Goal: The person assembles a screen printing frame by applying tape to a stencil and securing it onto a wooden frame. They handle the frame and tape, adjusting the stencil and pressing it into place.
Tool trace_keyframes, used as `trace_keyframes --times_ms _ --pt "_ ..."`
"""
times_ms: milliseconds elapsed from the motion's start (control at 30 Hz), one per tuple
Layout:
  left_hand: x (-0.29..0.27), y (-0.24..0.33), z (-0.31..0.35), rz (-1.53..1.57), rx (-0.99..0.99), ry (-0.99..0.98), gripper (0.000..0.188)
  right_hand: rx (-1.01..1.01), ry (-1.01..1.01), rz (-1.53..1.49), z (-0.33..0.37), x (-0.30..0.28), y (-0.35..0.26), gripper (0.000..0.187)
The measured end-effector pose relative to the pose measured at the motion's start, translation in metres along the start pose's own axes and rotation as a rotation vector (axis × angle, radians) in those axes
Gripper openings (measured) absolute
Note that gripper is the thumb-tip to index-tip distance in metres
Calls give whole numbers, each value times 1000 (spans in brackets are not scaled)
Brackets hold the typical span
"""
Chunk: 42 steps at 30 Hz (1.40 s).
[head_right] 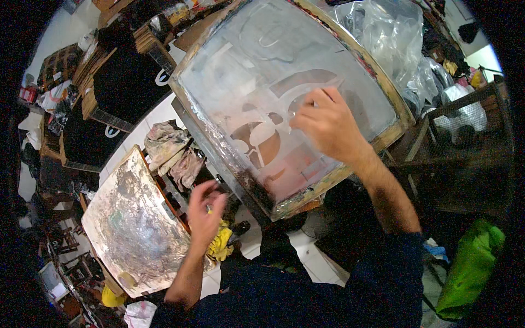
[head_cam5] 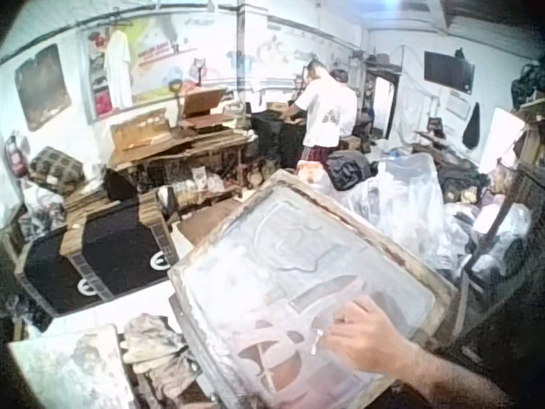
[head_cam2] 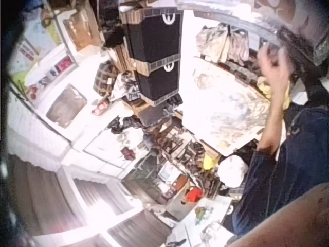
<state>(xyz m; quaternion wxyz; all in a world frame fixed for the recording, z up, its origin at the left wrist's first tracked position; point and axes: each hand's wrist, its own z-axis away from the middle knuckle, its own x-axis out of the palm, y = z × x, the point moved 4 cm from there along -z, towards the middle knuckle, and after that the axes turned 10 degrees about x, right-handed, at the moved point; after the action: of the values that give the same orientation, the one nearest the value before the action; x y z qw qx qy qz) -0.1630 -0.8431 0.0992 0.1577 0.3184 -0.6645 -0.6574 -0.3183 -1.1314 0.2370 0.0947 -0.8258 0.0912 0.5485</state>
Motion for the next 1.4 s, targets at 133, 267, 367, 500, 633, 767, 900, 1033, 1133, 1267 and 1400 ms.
trace_keyframes --times_ms 133,267,367,500,633,767,900,1033,1133,1267,1400 --pt "103 52 -63 -11 303 -148 87 34 88 143 24 -8 -22 13" --pt "153 72 -86 -18 487 -1 73 111 75 193 34 -21 -38 20" --pt "166 74 -93 37 514 23 49 167 128 127 33 -41 -47 17" --pt "158 76 -80 190 404 -30 21 325 116 18 33 -55 -42 16" --pt "138 66 -69 323 74 -206 29 417 93 -185 31 -47 -31 20" --pt "123 48 -79 377 -28 -260 29 580 96 -336 32 -28 -25 16" --pt "111 32 -88 548 -119 -266 17 811 146 -513 35 -15 -14 10" --pt "104 26 -91 717 -236 -200 17 953 202 -641 39 -9 -6 7" --pt "106 31 -95 805 -242 -129 32 998 198 -705 39 -4 -7 6" --pt "122 36 -92 870 -319 -113 49 997 174 -692 40 1 -12 7" --pt "130 31 -92 809 -370 -32 27 1033 136 -737 42 9 -14 9"
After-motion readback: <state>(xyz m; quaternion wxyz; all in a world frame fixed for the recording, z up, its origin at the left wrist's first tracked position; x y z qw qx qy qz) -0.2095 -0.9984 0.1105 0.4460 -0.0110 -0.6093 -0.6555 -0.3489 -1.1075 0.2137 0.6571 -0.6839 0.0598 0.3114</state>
